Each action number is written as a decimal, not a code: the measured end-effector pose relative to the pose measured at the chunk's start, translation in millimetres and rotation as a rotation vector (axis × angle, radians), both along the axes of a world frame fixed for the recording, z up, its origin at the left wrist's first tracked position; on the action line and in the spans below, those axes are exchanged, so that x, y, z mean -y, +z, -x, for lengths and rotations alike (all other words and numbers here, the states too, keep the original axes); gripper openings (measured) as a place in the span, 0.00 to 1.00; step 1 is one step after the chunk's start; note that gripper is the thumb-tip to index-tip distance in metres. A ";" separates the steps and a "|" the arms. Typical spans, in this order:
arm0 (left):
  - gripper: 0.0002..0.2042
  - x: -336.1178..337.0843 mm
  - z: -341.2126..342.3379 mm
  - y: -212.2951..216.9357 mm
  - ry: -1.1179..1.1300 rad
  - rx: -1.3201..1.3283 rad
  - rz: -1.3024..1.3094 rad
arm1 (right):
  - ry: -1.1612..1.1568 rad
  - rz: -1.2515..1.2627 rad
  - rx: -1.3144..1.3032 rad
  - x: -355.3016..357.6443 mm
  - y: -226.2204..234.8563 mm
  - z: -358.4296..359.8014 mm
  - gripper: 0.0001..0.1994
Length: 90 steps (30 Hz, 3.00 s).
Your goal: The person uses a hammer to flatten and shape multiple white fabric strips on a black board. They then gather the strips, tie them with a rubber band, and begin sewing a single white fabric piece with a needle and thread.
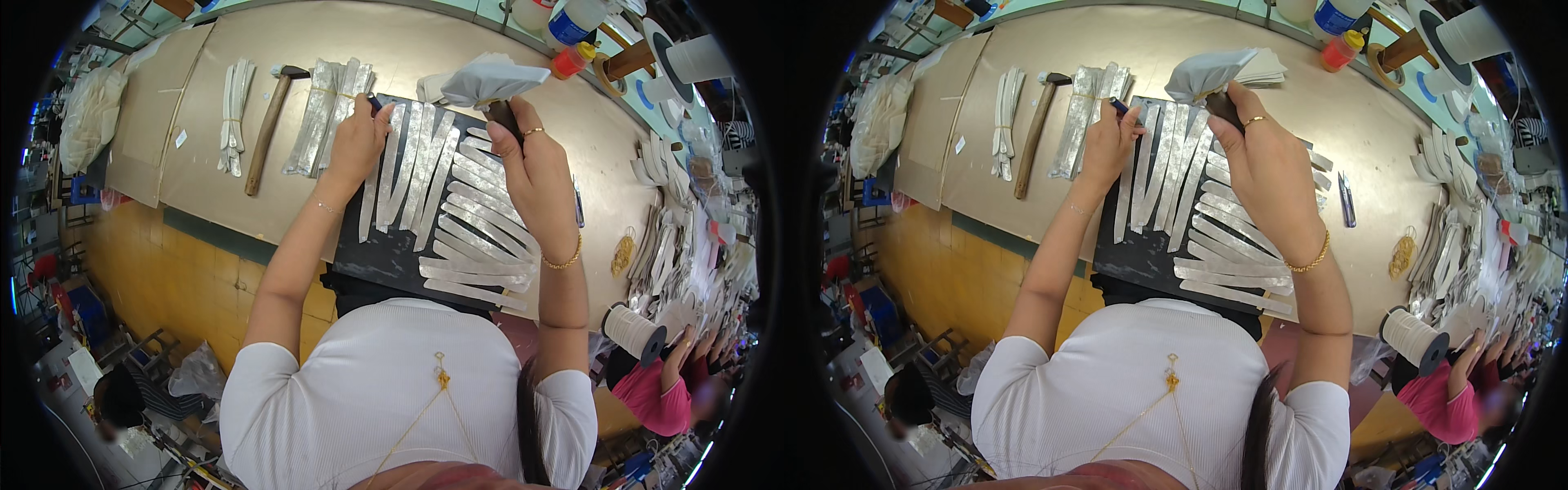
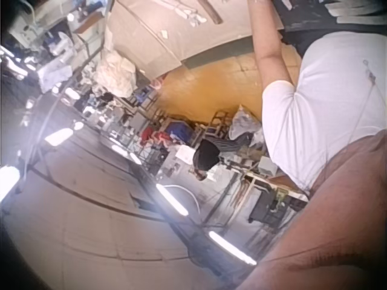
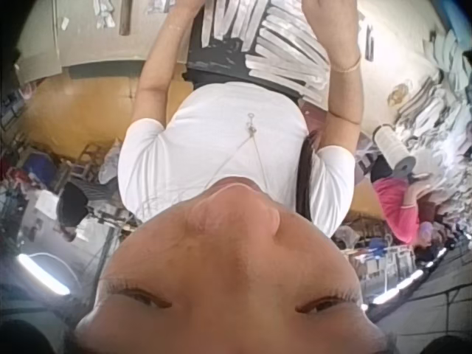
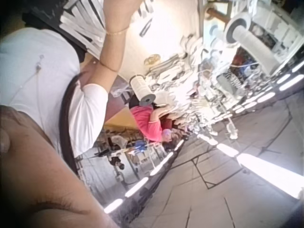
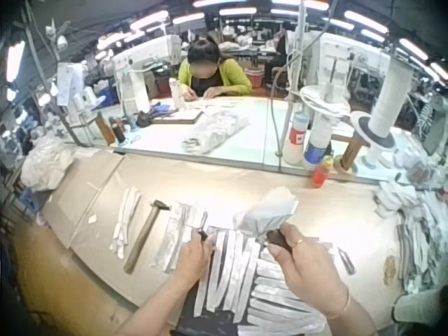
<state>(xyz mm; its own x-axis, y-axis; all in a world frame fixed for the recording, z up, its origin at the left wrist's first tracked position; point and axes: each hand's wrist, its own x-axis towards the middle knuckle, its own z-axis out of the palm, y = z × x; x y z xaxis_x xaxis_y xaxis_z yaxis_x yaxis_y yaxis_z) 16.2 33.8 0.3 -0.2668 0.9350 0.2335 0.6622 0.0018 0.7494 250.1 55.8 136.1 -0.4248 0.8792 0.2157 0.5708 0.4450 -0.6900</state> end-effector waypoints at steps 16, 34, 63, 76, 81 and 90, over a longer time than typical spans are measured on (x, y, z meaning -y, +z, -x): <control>0.10 -14.9 -15.9 -11.8 -0.095 0.237 0.090 | -0.033 0.012 -0.002 13.1 -2.0 -13.7 0.23; 0.11 -10.6 -22.7 1.0 -0.172 -0.089 -0.075 | -0.020 -0.082 -0.034 13.0 0.4 -0.9 0.16; 0.14 -16.4 -24.0 18.6 -0.069 0.175 0.115 | -0.059 0.004 -0.041 10.4 -14.3 10.9 0.22; 0.13 -19.4 -29.9 -2.0 -0.165 0.222 0.063 | -0.069 0.017 -0.022 16.8 -12.8 -1.8 0.21; 0.11 -20.6 -27.2 -5.7 -0.182 0.073 0.091 | -0.072 0.029 -0.063 17.7 -11.9 -1.4 0.24; 0.10 -13.6 -35.8 3.8 -0.213 -0.114 -0.078 | -0.097 -0.184 -0.208 19.3 1.1 12.9 0.16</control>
